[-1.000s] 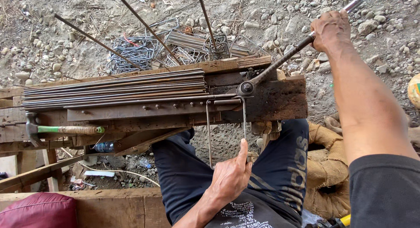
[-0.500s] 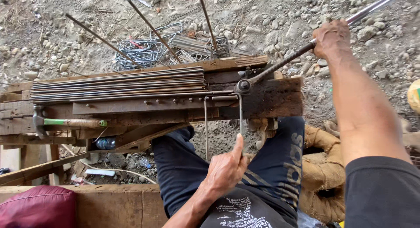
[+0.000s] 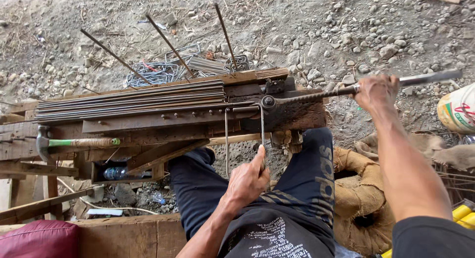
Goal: The person bends metal rods using a manual bending machine, repeatedly inserting rods into the jig, rotating the crank to bend them, and using a hammer to adjust the shape. The person also uses a metal bar to assist in the bending process.
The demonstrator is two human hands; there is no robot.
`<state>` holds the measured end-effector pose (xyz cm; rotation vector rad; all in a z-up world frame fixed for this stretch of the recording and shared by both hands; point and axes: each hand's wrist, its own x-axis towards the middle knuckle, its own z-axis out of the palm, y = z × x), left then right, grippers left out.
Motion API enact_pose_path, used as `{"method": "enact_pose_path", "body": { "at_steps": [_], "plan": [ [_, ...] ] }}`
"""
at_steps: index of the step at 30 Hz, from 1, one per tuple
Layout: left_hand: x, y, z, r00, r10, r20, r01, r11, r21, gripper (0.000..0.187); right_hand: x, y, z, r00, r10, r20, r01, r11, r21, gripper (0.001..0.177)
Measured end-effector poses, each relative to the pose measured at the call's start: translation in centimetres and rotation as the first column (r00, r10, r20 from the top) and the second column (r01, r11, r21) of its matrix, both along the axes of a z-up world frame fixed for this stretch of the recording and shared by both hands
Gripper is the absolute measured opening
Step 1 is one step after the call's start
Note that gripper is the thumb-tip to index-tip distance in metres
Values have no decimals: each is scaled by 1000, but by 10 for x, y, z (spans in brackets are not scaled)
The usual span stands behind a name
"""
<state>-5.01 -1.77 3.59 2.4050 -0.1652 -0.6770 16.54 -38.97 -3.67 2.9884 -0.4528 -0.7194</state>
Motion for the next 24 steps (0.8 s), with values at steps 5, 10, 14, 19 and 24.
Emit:
{"method": "enact_pose_path", "body": {
  "at_steps": [5,10,14,19,24],
  "plan": [
    [0,1,4,999,39,15,-38,999,-26,72,-85,1,16,973,167,159,-151,983,-108,37],
    [1,0,3,996,48,77,-45,998,-49,70,-175,0,-15,925,208,319,-146,967,-207,51],
    [-3,0,1,995,44,89,-42,999,-32,72,-191,12,-12,964,94,251,-64,990,-126,47],
    [6,2,28,993,64,103,-62,998,-27,71,-129,-14,-28,942,163,294,-127,982,-140,41],
    [10,14,32,983,84,163,-75,995,-62,69,-134,-14,-38,942,176,285,-128,975,-180,41]
  ]
}}
